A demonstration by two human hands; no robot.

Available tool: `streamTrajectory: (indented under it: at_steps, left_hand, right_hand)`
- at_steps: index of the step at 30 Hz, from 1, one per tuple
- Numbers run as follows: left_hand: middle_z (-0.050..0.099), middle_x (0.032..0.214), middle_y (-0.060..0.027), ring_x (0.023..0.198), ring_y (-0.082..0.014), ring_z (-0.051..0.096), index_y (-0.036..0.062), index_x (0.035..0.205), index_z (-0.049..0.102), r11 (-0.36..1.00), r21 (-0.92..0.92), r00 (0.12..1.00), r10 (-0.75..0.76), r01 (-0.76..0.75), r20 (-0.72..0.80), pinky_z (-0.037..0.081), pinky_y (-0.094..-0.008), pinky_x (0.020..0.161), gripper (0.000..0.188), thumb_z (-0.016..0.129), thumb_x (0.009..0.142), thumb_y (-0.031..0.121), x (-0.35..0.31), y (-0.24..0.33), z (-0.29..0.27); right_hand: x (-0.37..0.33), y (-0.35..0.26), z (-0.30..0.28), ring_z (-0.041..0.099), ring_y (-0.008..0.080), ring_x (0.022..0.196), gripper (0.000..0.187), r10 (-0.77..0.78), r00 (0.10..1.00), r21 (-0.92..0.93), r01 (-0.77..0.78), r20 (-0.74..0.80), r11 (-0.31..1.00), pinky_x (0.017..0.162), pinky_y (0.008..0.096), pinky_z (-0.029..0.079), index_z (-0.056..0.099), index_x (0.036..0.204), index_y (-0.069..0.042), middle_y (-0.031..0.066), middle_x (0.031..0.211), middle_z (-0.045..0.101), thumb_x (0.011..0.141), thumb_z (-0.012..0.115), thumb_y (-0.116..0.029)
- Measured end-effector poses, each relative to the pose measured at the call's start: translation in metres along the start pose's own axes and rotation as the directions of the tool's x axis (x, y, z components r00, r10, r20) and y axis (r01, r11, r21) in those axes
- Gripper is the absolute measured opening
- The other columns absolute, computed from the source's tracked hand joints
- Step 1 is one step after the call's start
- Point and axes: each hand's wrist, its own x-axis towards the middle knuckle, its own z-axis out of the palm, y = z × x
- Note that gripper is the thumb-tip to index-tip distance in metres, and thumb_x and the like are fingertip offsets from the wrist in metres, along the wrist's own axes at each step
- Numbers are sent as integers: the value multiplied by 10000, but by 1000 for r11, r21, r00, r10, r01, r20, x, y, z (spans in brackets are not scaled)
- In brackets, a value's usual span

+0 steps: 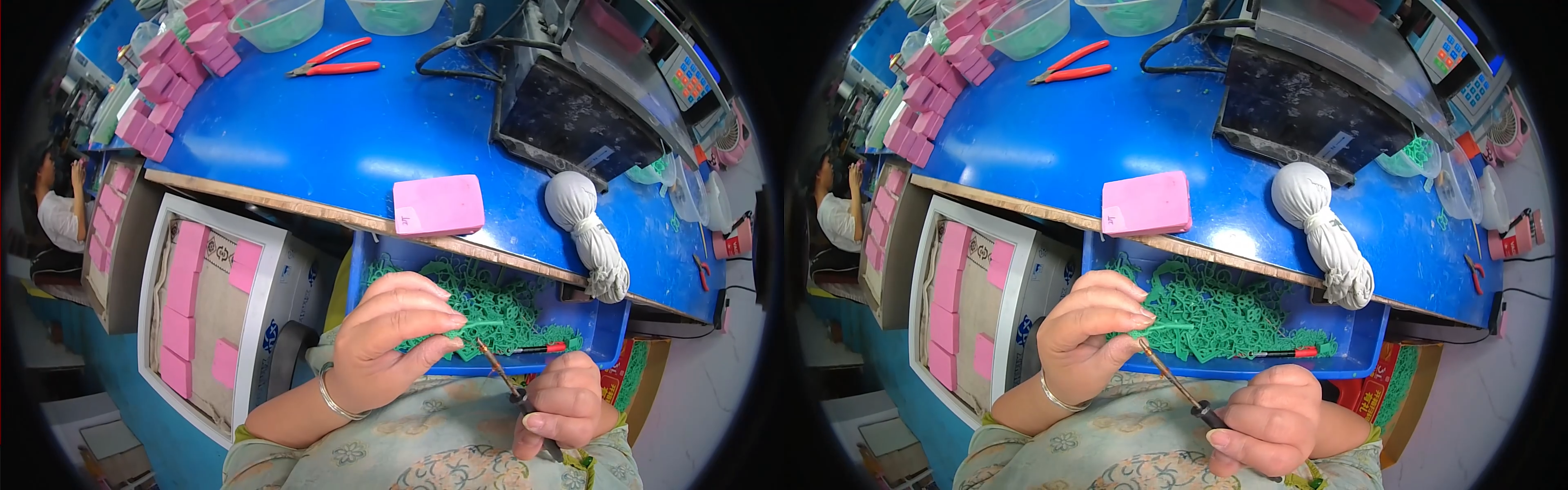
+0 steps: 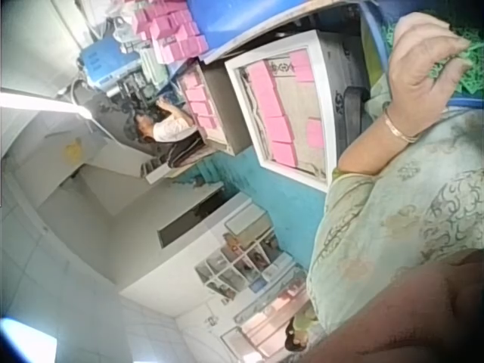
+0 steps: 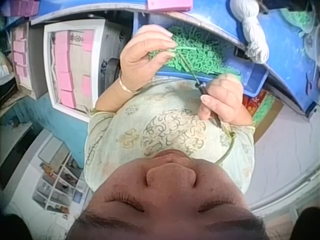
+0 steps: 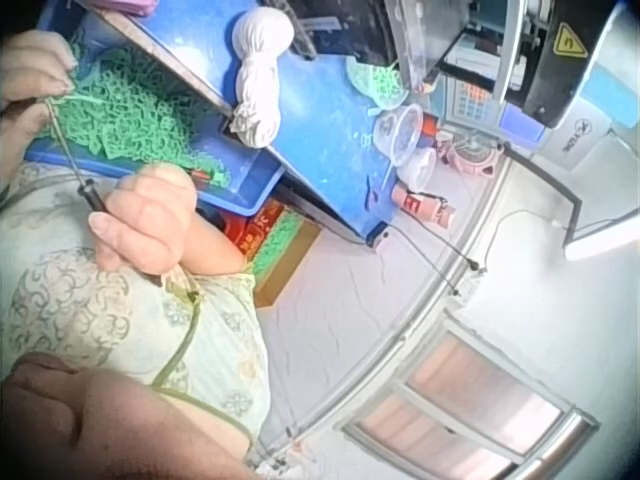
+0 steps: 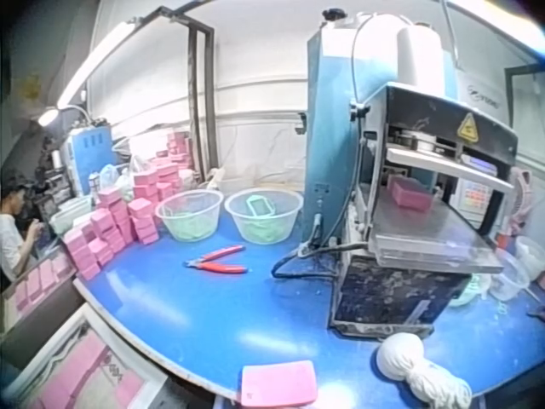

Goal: Cleaning and assembling small green plastic components into pink plastic bases at a production workstation.

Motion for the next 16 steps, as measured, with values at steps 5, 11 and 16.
streamTrajectory:
  at_steps: [5, 11, 16]
  left_hand:
    - [631, 867, -78, 887, -243, 549, 21, 884, 638, 1000, 5, 1000, 15, -15, 1, 436, -350, 778, 167, 693, 737, 76, 0, -1, 0]
    - [631, 866, -76, 888, -242, 549, 22, 888, 637, 1000, 1, 1000, 16, -16, 5, 435, -349, 776, 172, 694, 732, 66, 0, -1, 0]
    - [634, 873, -77, 887, -241, 550, 26, 892, 639, 1000, 1, 1000, 19, -19, 4, 435, -355, 778, 167, 688, 743, 82, 0, -2, 0]
  right_hand:
    - [2, -1, -1, 545, 127, 559, 307, 12, 1000, 10, -12, 12, 1000, 476, 222, 396, 562, 949, -64, 29, 763, 573, 808, 646, -323]
    - [3, -1, -3, 547, 127, 566, 298, 18, 999, 18, -19, 39, 1000, 478, 222, 396, 566, 949, -66, 29, 769, 574, 806, 649, -314]
    - [3, -1, -1, 546, 127, 562, 295, 14, 999, 14, -15, 35, 1000, 484, 221, 397, 567, 954, -65, 27, 768, 573, 811, 645, -311]
